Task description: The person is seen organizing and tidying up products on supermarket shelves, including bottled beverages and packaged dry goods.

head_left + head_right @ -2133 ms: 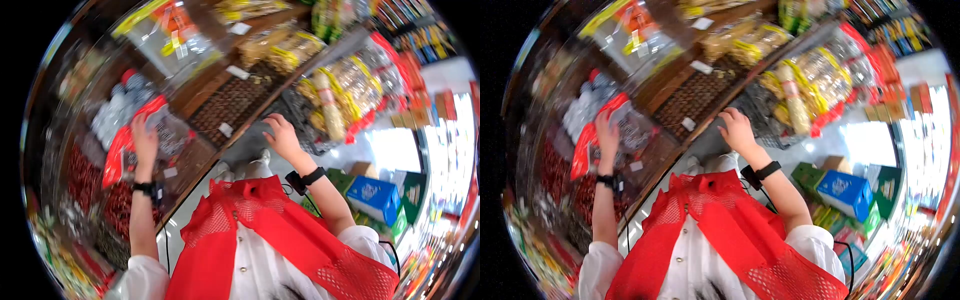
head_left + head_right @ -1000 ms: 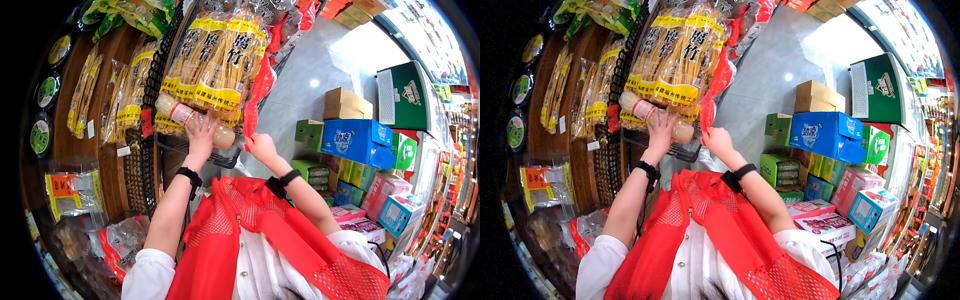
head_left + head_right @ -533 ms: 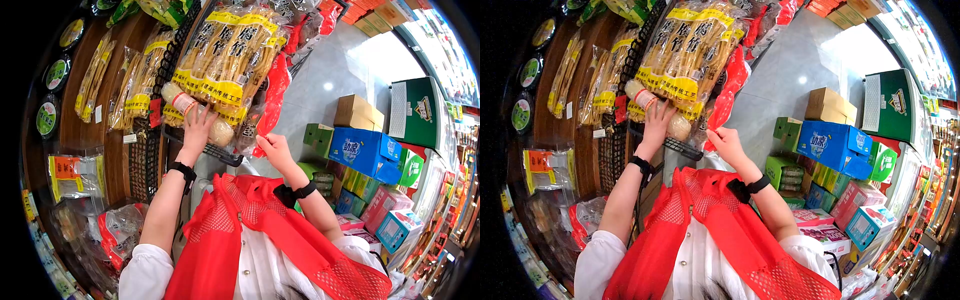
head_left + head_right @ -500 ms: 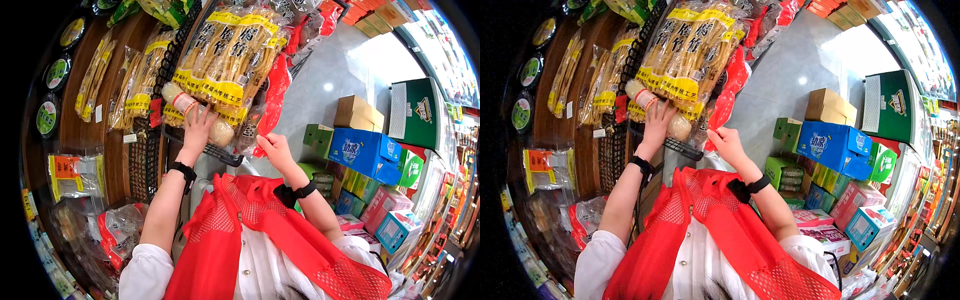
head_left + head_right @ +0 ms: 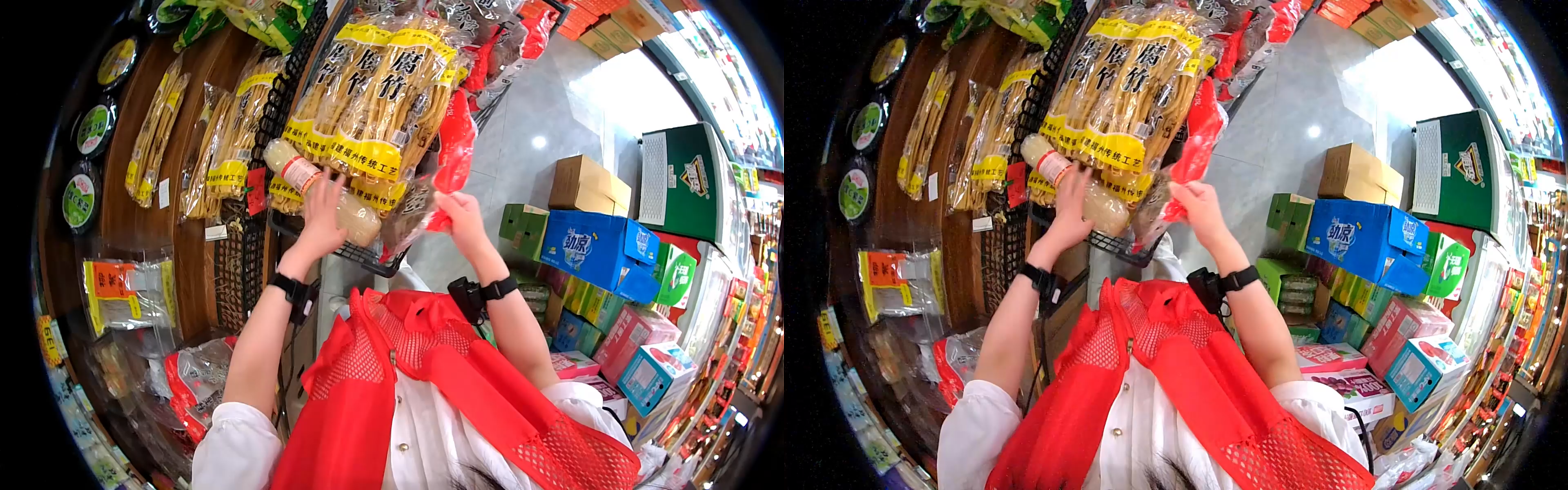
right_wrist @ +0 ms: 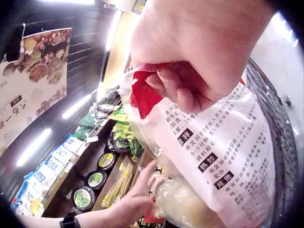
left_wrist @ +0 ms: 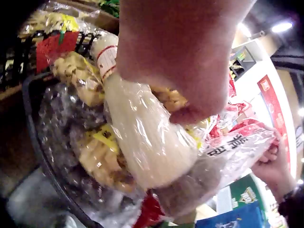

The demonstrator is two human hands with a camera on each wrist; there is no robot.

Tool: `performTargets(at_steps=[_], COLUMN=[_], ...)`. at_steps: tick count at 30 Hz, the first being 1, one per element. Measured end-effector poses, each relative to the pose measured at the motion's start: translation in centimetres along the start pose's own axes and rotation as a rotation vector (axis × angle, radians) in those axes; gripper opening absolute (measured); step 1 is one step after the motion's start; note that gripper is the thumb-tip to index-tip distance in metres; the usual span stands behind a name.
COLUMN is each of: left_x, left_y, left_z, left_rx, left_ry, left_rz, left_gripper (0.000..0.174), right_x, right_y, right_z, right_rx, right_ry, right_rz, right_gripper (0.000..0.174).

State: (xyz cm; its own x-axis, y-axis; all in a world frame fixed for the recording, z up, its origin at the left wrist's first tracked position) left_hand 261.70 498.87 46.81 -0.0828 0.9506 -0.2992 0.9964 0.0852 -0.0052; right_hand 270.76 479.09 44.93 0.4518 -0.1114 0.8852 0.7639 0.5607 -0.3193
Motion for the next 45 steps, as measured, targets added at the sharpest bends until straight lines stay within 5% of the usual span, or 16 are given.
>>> performTargets(at_steps=[1, 3, 7, 9, 13, 19, 23, 27, 29, 31, 35, 37, 39, 43, 45], left_x=[-0.2, -2.3, -4.6, -4.1, -3.9, -5.3, -4.6, -5.0, -4.5, -4.5, -10.7, -11.8, -11.1, -7.6, -5.9], left_y=[0.2, 1.6, 5.6, 7.7, 9.4, 10.4, 10.0, 9.2, 8.5, 7.6, 3.2, 1.8, 0.5, -3.5, -5.9], left_z=[-1.9, -3.0, -0.1, 1.2, 2.0, 2.7, 2.6, 0.0, -1.4, -2.6, -7.4, -9.3, -10.7, -10.5, -11.5], left_rx=[-0.158, -0.174, -0.181, -0.198, -0.201, -0.161, -0.168, -0.058, -0.049, -0.063, 0.251, 0.311, 0.209, 0.073, -0.121], left_ry=[-0.211, -0.098, 0.132, 0.187, 0.295, 0.468, 0.499, 0.254, -0.195, -0.157, -0.755, -0.937, -1.056, -1.160, -1.151], left_rz=[-0.046, -0.046, 0.056, -0.063, -0.139, -0.018, 0.033, 0.112, 0.131, 0.092, 0.308, 0.276, 0.251, 0.115, -0.090], left_gripper=[0.077, 0.083, 0.088, 0.086, 0.095, 0.098, 0.082, 0.067, 0.066, 0.069, 0.067, 0.070, 0.053, 0.023, 0.021], right_x=[-0.1, 0.0, 0.8, 1.5, 2.3, 8.2, 6.8, 7.9, 8.8, 9.6, 13.3, 13.0, 14.0, 16.9, 18.7], right_y=[0.1, -0.2, -1.4, -2.7, -5.4, -8.8, -7.9, -8.5, -8.6, -8.8, -10.2, -10.9, -11.2, -11.5, -11.0], right_z=[0.8, 2.7, 6.0, 7.3, 6.4, 7.0, 7.0, 6.6, 6.5, 7.0, 10.4, 12.3, 13.2, 14.1, 12.9], right_rx=[-0.002, 0.021, 0.091, 0.128, 0.128, 0.242, 0.237, 0.225, 0.251, 0.279, 0.678, 0.884, 0.966, 0.887, 0.563], right_ry=[-0.065, -0.194, -0.555, -0.699, -0.668, -0.322, -0.401, -0.417, -0.461, -0.460, -0.556, -0.669, -0.714, -0.944, -1.082], right_rz=[-0.020, -0.015, -0.302, -0.510, -0.540, -0.743, -0.626, -0.625, -0.631, -0.626, -0.650, -0.545, -0.552, -0.604, -0.690], right_gripper=[0.028, 0.031, 0.028, 0.026, 0.029, 0.035, 0.038, 0.037, 0.036, 0.034, 0.031, 0.031, 0.031, 0.025, 0.019])
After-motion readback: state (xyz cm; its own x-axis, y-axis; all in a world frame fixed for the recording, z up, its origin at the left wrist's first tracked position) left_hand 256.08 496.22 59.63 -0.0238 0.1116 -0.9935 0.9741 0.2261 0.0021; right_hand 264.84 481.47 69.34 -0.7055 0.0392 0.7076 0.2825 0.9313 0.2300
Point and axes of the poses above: each hand's wrist, its own y-axis towards the middle knuckle, its own z-axis out of the palm, x = y × z, the point moved 9 cm from there along y, towards the middle knuckle, and after that the axes turned 2 degrees about x, right-handed, at the moved point
